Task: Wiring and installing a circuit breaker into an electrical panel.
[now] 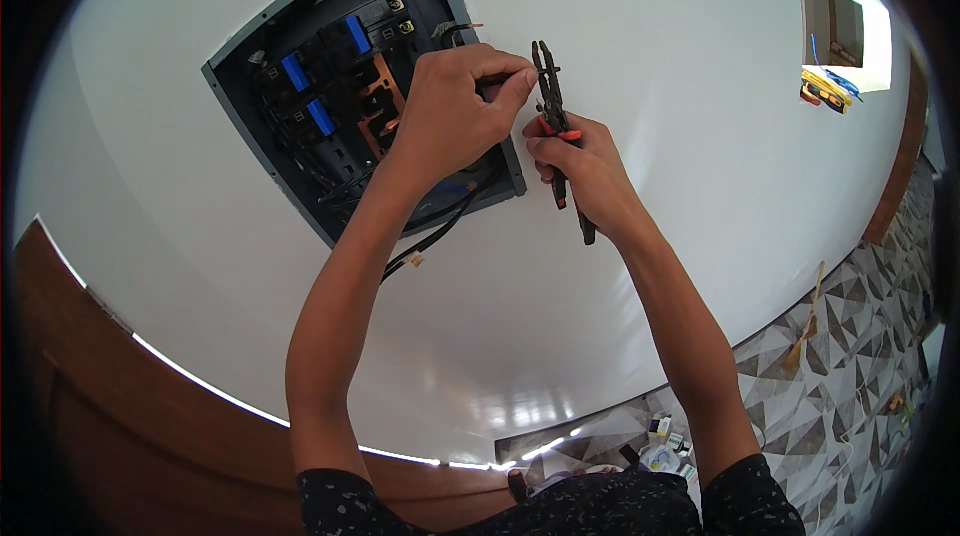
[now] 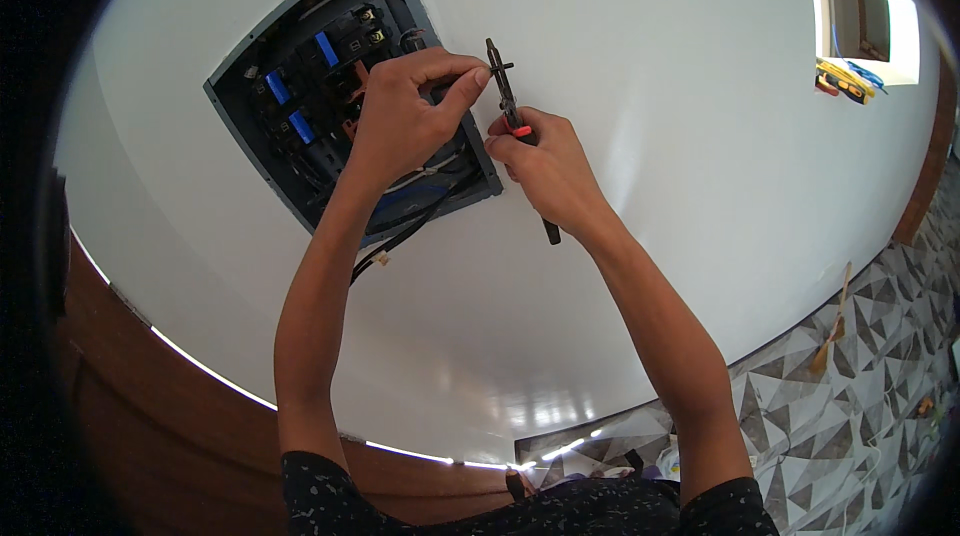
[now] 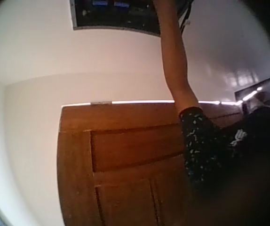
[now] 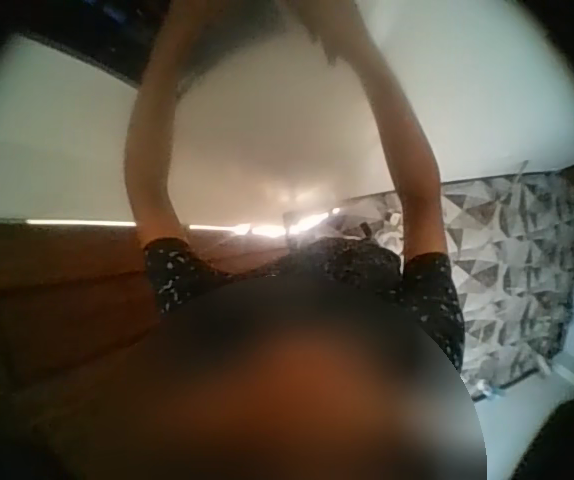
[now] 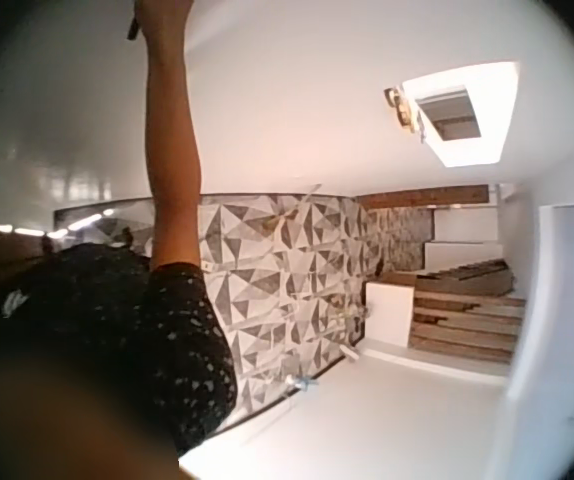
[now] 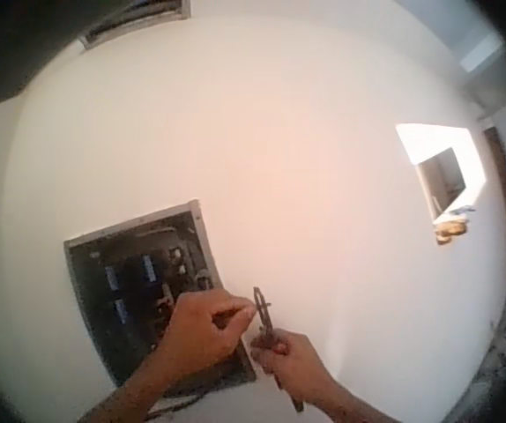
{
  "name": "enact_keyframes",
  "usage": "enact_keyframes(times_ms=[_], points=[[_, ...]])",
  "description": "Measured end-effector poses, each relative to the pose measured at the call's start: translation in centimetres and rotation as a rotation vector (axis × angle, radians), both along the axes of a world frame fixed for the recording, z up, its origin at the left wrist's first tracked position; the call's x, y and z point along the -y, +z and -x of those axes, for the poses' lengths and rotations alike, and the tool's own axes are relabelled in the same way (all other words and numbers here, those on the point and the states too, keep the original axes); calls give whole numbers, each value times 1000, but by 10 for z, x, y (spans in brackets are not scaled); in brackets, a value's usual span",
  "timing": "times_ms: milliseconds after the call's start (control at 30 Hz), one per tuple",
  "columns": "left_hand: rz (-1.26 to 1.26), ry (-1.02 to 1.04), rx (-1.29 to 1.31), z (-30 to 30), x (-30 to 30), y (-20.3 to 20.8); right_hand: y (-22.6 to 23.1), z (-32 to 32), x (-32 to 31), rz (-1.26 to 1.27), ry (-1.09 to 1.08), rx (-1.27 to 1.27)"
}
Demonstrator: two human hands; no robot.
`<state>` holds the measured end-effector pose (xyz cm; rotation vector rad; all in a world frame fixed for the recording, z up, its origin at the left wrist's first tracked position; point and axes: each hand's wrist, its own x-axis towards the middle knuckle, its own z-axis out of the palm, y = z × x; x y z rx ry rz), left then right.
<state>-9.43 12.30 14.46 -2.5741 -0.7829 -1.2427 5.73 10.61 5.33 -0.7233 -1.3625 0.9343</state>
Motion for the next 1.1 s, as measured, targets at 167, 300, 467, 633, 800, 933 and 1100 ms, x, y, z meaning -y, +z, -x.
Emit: enact_keyframes(times_ms=[167, 300, 467, 633, 800, 933, 1100], points=[[-19, 3, -6, 1, -3, -1, 2, 1, 2, 1, -58, 40], [-19, -23, 1, 0, -1, -1, 1, 0, 0, 25, -68, 47], [85, 136, -158, -5, 9, 0, -2, 3, -1, 25, -122, 35], [65, 122, -272, -1, 14, 1, -9, -1, -7, 22, -115, 22], [86, 217, -336, -1, 12, 10, -4, 2, 4, 7, 20, -71], [-27, 156, -277, 2, 0, 5, -8, 8, 10, 40, 72, -149], [-162, 86, -290, 8, -19, -1, -13, 17, 10, 60, 84, -249]])
